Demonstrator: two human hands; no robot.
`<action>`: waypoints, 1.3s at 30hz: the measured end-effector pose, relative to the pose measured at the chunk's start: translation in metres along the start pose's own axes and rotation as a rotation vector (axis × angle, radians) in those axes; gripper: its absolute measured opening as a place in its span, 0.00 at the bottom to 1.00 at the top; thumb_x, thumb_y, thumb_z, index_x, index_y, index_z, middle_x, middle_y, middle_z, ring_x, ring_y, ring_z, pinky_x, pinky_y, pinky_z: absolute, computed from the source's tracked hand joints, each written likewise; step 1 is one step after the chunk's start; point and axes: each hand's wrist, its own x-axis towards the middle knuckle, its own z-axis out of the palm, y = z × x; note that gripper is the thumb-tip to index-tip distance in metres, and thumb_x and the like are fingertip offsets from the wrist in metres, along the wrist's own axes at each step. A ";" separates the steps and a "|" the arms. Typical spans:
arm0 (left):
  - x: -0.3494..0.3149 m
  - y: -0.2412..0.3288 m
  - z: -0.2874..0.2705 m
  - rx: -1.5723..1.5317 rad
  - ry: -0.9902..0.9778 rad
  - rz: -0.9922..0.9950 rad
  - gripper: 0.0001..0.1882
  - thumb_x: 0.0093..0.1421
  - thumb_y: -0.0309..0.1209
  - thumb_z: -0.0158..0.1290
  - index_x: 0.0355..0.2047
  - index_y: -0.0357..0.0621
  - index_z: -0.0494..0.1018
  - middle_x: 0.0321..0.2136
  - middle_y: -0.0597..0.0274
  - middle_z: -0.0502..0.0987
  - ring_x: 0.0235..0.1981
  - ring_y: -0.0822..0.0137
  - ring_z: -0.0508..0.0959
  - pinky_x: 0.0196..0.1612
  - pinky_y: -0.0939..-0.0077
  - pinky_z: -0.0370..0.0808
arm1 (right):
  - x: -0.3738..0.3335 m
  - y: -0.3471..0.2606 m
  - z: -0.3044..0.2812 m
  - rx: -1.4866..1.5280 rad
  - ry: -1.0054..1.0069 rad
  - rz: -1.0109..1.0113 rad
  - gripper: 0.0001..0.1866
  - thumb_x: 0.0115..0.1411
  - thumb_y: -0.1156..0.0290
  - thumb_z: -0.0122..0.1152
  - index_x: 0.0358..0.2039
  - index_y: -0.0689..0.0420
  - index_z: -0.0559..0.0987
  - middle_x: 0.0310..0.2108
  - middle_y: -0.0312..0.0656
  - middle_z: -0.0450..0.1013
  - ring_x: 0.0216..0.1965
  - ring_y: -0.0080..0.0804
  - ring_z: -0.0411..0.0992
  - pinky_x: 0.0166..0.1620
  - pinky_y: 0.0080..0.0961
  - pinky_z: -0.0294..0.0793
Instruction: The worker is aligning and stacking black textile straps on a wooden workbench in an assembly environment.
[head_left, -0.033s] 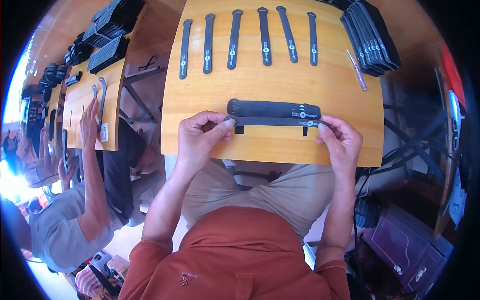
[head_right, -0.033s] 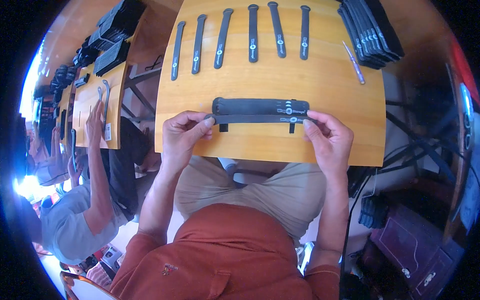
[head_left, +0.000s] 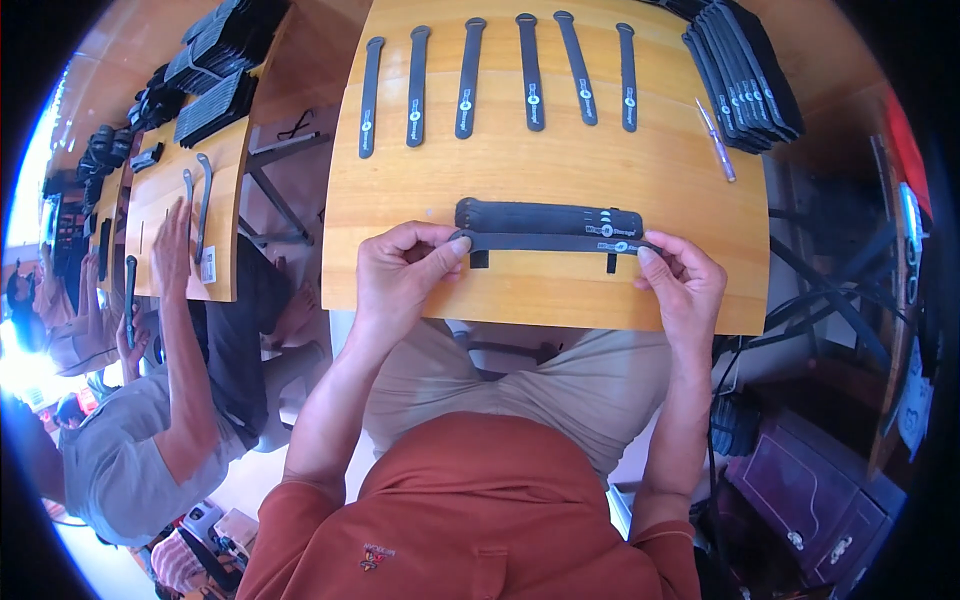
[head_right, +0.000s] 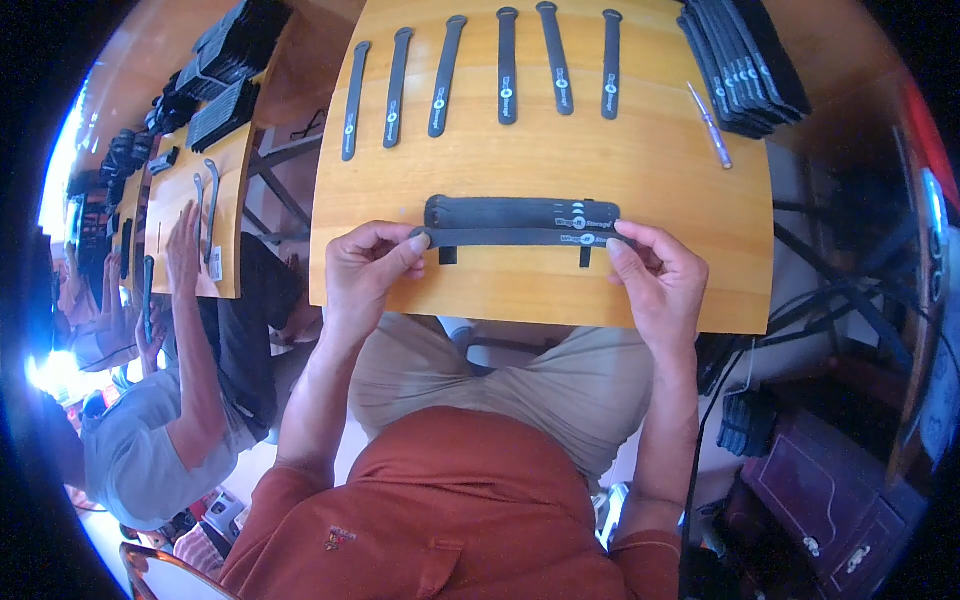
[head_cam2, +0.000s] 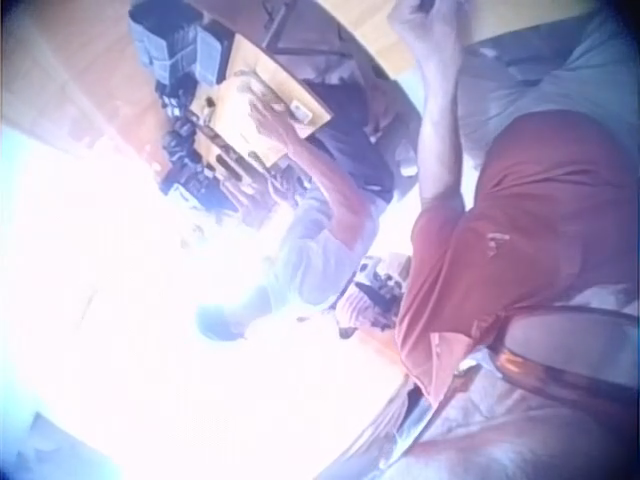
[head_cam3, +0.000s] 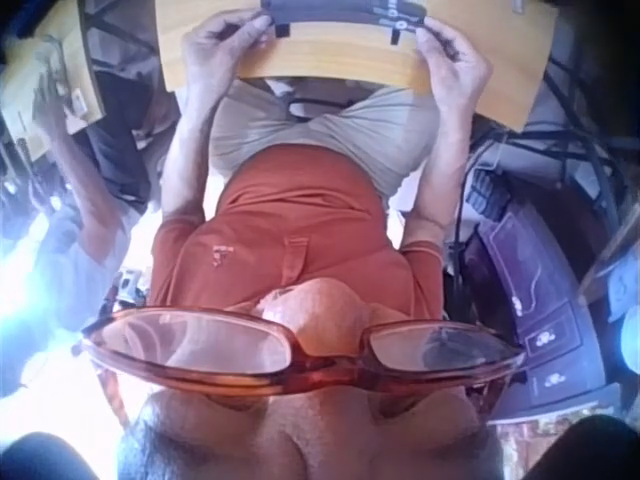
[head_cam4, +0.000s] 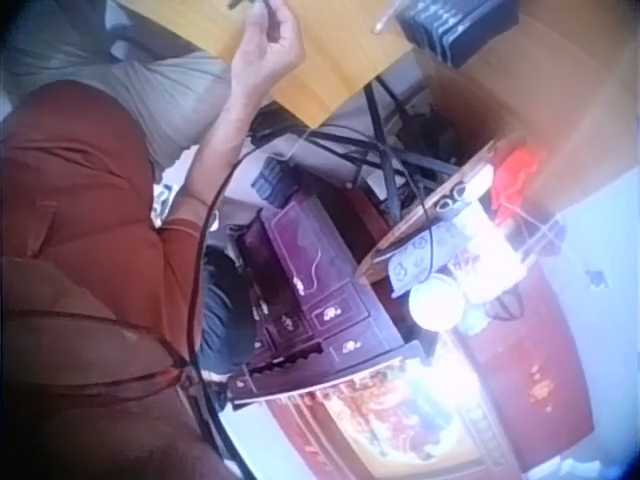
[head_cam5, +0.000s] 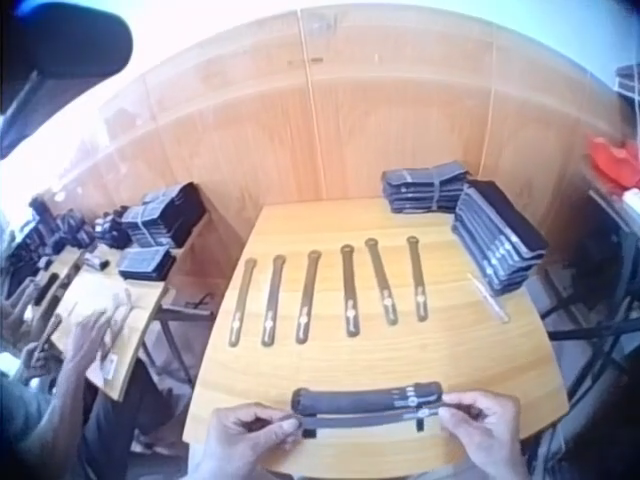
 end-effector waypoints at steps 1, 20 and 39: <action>0.002 0.000 0.000 0.001 0.001 -0.006 0.08 0.67 0.23 0.62 0.43 0.31 0.82 0.29 0.62 0.83 0.29 0.78 0.80 0.36 0.84 0.79 | 0.001 -0.001 0.000 -0.044 0.014 -0.002 0.11 0.67 0.77 0.66 0.48 0.65 0.84 0.34 0.37 0.80 0.29 0.20 0.77 0.36 0.18 0.81; 0.021 0.009 0.007 0.160 0.055 -0.187 0.06 0.67 0.23 0.61 0.39 0.30 0.82 0.26 0.64 0.82 0.25 0.80 0.79 0.30 0.85 0.77 | 0.014 -0.003 0.011 -0.227 0.068 -0.063 0.07 0.67 0.79 0.65 0.44 0.67 0.83 0.34 0.39 0.78 0.27 0.18 0.73 0.28 0.17 0.74; 0.021 0.005 0.004 0.160 0.044 -0.183 0.06 0.67 0.23 0.60 0.40 0.30 0.82 0.26 0.62 0.83 0.26 0.79 0.80 0.31 0.84 0.79 | 0.014 0.004 0.013 -0.326 0.082 -0.151 0.06 0.66 0.80 0.65 0.42 0.68 0.84 0.33 0.40 0.78 0.30 0.20 0.73 0.32 0.17 0.71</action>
